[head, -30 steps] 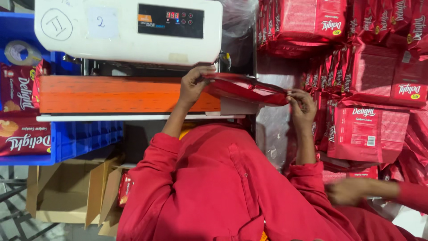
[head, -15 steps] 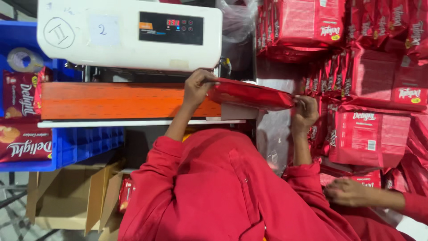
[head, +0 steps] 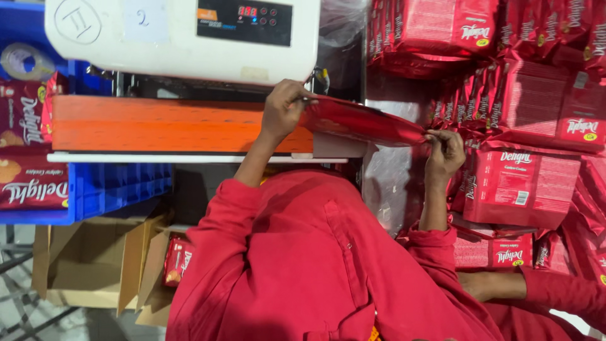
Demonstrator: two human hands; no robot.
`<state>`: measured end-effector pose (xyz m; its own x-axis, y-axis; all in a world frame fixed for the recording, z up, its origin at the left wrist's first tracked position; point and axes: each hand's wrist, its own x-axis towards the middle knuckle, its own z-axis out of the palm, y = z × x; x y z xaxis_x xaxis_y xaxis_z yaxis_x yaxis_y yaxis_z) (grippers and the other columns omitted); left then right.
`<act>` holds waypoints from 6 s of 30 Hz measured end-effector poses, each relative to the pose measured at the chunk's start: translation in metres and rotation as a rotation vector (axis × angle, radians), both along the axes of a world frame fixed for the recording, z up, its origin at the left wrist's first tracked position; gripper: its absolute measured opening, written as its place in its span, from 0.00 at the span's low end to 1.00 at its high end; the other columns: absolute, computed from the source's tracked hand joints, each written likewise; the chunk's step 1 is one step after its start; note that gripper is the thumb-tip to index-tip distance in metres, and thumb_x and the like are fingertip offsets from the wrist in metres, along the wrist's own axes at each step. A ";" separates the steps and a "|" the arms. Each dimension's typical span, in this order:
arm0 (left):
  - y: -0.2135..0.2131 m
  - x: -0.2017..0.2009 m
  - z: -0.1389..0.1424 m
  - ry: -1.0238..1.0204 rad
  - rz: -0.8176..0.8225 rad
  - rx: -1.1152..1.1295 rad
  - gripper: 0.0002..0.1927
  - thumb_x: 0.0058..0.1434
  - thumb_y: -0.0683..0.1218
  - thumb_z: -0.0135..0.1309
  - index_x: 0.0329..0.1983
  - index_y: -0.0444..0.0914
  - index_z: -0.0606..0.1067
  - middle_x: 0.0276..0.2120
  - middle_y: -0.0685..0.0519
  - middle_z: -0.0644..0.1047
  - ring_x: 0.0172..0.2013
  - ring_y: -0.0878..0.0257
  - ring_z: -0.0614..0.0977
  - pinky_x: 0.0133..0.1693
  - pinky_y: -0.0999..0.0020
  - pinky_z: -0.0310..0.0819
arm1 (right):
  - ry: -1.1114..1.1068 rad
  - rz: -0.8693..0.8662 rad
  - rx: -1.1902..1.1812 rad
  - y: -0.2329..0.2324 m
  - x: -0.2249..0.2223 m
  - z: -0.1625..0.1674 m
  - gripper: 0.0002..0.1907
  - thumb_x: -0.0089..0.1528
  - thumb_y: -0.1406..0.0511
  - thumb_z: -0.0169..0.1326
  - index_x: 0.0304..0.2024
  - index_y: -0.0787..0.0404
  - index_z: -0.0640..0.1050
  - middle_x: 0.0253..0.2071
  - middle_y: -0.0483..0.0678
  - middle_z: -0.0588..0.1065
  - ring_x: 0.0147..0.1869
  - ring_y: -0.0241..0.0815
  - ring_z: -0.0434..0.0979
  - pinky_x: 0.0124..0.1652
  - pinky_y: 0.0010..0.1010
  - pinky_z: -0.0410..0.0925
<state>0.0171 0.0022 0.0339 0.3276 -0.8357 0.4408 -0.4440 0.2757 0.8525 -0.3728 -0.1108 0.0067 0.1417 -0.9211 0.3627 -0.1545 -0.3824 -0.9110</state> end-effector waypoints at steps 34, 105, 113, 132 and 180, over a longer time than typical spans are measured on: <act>-0.006 0.003 -0.039 0.237 0.032 0.048 0.02 0.59 0.35 0.62 0.35 0.32 0.80 0.37 0.51 0.78 0.39 0.64 0.82 0.44 0.69 0.78 | 0.109 -0.026 -0.005 0.005 0.008 0.002 0.06 0.67 0.79 0.55 0.41 0.67 0.80 0.39 0.48 0.78 0.44 0.34 0.79 0.48 0.25 0.74; -0.034 0.002 -0.130 0.944 0.653 0.387 0.15 0.52 0.41 0.58 0.16 0.31 0.68 0.15 0.52 0.69 0.18 0.67 0.70 0.20 0.60 0.62 | 0.669 -0.022 0.064 -0.099 0.115 -0.065 0.07 0.64 0.67 0.62 0.41 0.64 0.84 0.36 0.57 0.82 0.36 0.46 0.83 0.39 0.37 0.72; 0.000 0.073 -0.133 0.996 0.714 0.270 0.10 0.52 0.38 0.57 0.18 0.33 0.69 0.16 0.55 0.68 0.17 0.66 0.69 0.20 0.63 0.59 | 0.628 0.170 -0.289 -0.078 0.172 -0.064 0.02 0.61 0.70 0.63 0.36 0.63 0.84 0.38 0.53 0.80 0.43 0.53 0.78 0.46 0.43 0.69; 0.144 0.171 -0.080 0.556 0.943 0.103 0.11 0.71 0.42 0.54 0.52 0.32 0.80 0.39 0.53 0.80 0.39 0.68 0.78 0.43 0.74 0.73 | 0.151 0.249 0.705 -0.036 0.280 -0.079 0.16 0.58 0.70 0.68 0.45 0.64 0.75 0.32 0.43 0.77 0.32 0.30 0.74 0.32 0.21 0.67; 0.035 -0.010 -0.057 -0.032 -0.166 0.348 0.44 0.60 0.45 0.69 0.76 0.45 0.60 0.64 0.50 0.73 0.59 0.52 0.76 0.69 0.53 0.55 | 0.972 0.285 -0.768 0.037 0.119 0.055 0.03 0.66 0.69 0.60 0.38 0.58 0.79 0.38 0.48 0.75 0.47 0.49 0.71 0.56 0.39 0.62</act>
